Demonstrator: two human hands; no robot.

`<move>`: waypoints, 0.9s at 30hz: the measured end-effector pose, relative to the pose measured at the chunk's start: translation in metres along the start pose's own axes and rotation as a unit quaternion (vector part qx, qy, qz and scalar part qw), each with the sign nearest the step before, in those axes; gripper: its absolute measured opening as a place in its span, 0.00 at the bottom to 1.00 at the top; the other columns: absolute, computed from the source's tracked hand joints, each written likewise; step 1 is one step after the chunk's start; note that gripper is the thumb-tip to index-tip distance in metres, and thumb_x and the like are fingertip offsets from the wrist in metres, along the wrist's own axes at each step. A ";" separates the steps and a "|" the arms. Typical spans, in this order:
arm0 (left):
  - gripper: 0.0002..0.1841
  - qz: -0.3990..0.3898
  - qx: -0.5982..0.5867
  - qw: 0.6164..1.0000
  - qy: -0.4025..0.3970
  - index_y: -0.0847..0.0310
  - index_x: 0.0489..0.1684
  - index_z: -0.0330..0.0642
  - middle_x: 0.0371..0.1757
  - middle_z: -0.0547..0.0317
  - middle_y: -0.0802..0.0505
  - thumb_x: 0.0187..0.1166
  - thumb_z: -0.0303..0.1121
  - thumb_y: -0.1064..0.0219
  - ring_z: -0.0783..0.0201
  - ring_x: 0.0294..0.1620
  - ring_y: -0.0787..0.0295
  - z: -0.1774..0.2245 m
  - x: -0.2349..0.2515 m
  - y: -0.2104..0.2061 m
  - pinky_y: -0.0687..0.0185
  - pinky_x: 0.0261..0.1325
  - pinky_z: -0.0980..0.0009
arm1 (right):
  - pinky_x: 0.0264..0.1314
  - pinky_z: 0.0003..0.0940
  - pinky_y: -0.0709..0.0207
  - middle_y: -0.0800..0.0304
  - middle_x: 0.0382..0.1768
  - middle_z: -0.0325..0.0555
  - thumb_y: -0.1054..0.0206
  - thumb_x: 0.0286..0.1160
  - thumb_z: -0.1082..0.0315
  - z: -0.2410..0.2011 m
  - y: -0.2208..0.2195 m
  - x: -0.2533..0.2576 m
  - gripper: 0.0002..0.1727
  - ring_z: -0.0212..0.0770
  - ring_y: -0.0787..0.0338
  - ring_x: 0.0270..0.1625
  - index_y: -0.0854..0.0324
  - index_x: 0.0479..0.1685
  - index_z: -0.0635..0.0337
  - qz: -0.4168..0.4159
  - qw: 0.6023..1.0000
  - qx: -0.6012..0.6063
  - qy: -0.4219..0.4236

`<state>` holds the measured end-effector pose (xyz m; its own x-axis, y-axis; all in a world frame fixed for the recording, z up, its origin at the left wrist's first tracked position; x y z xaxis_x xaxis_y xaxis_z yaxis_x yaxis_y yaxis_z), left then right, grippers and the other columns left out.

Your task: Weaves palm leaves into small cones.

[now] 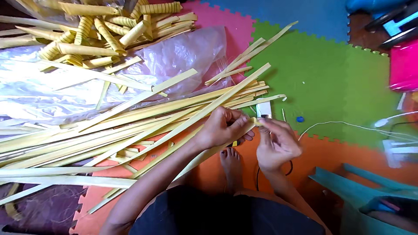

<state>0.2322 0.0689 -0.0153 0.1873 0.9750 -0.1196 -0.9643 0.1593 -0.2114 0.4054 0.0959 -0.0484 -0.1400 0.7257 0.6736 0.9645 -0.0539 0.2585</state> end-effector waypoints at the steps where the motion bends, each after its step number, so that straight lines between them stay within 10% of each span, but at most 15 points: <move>1: 0.15 0.009 0.001 1.000 -0.005 0.15 0.38 0.27 0.31 0.51 0.03 0.91 0.25 0.46 0.67 0.29 0.04 0.003 -0.001 -0.001 0.06 0.35 0.73 | 0.55 0.32 0.09 0.06 0.44 0.41 0.29 0.73 0.79 -0.001 -0.001 -0.002 0.06 0.36 0.06 0.52 0.08 0.41 0.60 -0.012 0.999 -0.010 0.037; 7: 0.19 0.011 -0.029 0.999 0.025 0.19 0.28 0.31 0.24 0.52 0.09 0.93 0.27 0.50 0.69 0.21 0.10 0.004 -0.005 0.000 0.12 0.28 0.76 | 0.62 0.33 0.11 0.06 0.48 0.47 0.30 0.73 0.81 0.004 0.005 -0.007 0.07 0.40 0.07 0.58 0.08 0.40 0.62 -0.086 0.989 -0.027 0.117; 11: 0.06 -0.047 -0.042 0.998 0.028 0.15 0.46 0.28 0.34 0.53 0.04 0.84 0.19 0.39 0.69 0.33 0.05 0.009 -0.007 0.004 0.08 0.40 0.76 | 0.68 0.35 0.13 0.04 0.52 0.50 0.34 0.73 0.84 0.009 0.019 -0.005 0.12 0.44 0.07 0.64 0.06 0.43 0.63 -0.128 0.983 -0.049 0.125; 16: 0.07 -0.015 0.003 1.000 0.005 0.17 0.51 0.27 0.38 0.51 0.04 0.81 0.17 0.36 0.67 0.36 0.03 0.002 0.001 0.002 0.06 0.44 0.73 | 0.58 0.30 0.10 0.05 0.54 0.38 0.31 0.79 0.73 -0.001 0.021 0.023 0.16 0.31 0.05 0.53 0.13 0.63 0.62 -0.162 0.972 0.098 -0.141; 20: 0.11 0.021 0.017 0.997 0.069 0.16 0.38 0.28 0.29 0.52 0.04 0.89 0.28 0.39 0.67 0.26 0.05 0.002 0.005 -0.005 0.07 0.32 0.74 | 0.49 0.28 0.08 0.04 0.45 0.42 0.24 0.71 0.75 -0.006 0.008 0.022 0.12 0.31 0.05 0.44 0.11 0.51 0.67 -0.109 0.991 -0.004 -0.079; 24: 0.23 0.023 0.050 0.996 0.068 0.19 0.33 0.34 0.24 0.58 0.13 0.96 0.37 0.55 0.72 0.23 0.16 0.006 -0.004 0.003 0.19 0.29 0.77 | 0.64 0.33 0.13 0.04 0.46 0.51 0.26 0.70 0.77 -0.009 0.004 0.007 0.06 0.43 0.06 0.57 0.06 0.42 0.64 -0.149 0.977 -0.111 0.099; 27: 0.08 -0.020 0.023 0.999 0.027 0.16 0.46 0.30 0.29 0.58 0.10 0.88 0.26 0.41 0.74 0.28 0.14 0.001 -0.003 0.010 0.16 0.34 0.79 | 0.65 0.33 0.13 0.02 0.46 0.46 0.21 0.67 0.70 -0.009 0.009 0.022 0.05 0.40 0.06 0.59 0.06 0.35 0.62 -0.189 0.981 -0.028 0.024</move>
<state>0.2216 0.0682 -0.0161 0.2351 0.9579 -0.1646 -0.9632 0.2068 -0.1718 0.4092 0.1050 -0.0250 -0.4976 0.6683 0.5529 0.8277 0.1753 0.5330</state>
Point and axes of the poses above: each hand's wrist, its own x-axis towards the middle knuckle, its own y-axis out of the back of the hand, z = x × y, the point moved 1 cm from there along x, towards the middle knuckle
